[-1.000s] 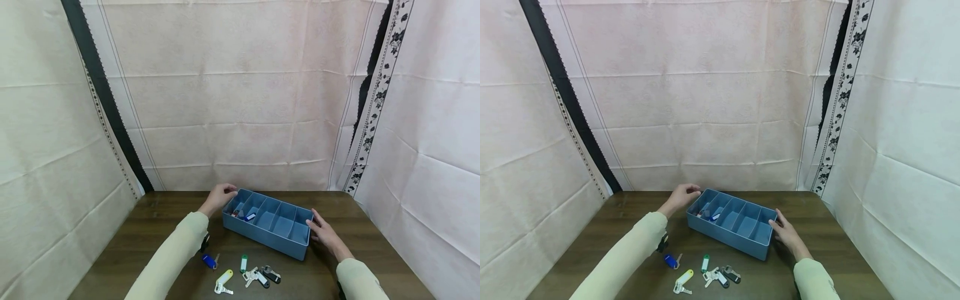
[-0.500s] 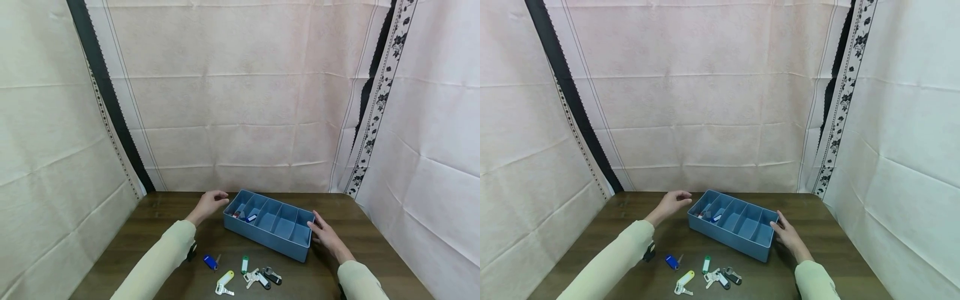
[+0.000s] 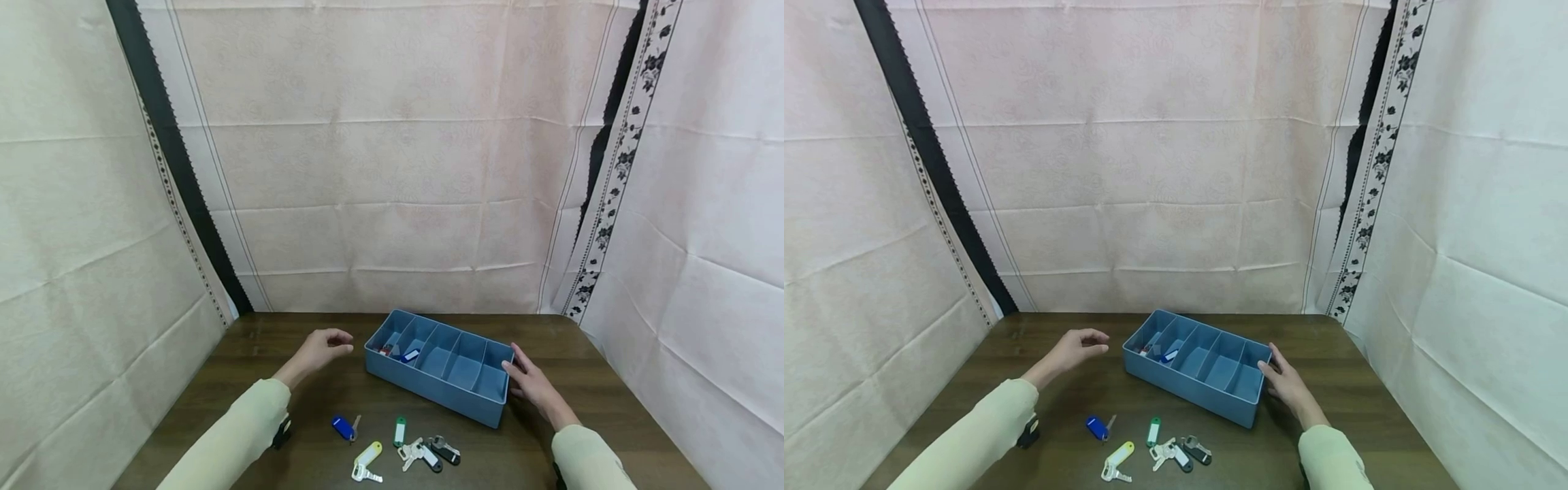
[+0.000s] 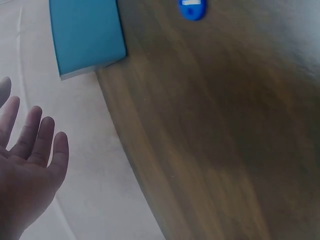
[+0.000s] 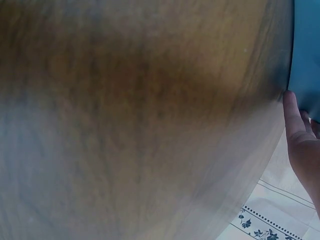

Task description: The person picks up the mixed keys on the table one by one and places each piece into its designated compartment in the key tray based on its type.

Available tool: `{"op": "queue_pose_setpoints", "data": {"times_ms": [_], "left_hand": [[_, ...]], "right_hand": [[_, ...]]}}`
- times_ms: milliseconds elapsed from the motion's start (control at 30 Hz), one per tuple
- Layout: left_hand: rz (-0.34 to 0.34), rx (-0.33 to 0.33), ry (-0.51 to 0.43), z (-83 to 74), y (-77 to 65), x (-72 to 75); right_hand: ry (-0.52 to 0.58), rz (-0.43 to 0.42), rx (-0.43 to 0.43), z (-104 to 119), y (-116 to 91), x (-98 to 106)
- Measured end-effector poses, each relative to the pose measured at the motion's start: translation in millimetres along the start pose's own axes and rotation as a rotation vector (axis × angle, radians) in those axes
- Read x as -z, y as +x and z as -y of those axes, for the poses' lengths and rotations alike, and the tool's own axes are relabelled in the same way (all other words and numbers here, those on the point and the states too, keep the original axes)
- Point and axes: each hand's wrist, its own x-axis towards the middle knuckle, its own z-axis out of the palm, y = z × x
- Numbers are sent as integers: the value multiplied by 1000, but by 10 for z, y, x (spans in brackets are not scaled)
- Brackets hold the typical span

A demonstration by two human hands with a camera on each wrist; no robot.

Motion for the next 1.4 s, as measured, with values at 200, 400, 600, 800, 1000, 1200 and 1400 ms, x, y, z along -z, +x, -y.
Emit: {"op": "queue_pose_setpoints", "data": {"times_ms": [200, 400, 600, 800, 1000, 1200, 1400], "left_hand": [[74, -37, 35, 56, -188, 17], [164, -62, 39, 124, -346, -60], [246, -81, 67, 190, -480, -134], [314, -110, 40, 231, -600, -183], [376, -138, 50, 266, -670, -241], [414, -164, 51, 301, -727, -282], [409, -210, 78, 343, -769, -311]], "right_hand": [[-1, 9, -7, 9, 15, 16], [3, 7, -12, 6, 3, 8], [2, 7, -5, -3, -12, 16], [7, 8, -7, 12, -11, 14], [3, 9, -8, 12, -5, 10], [-1, 10, -7, 25, 1, 12], [-7, 13, -19, 26, 1, 13]]}}
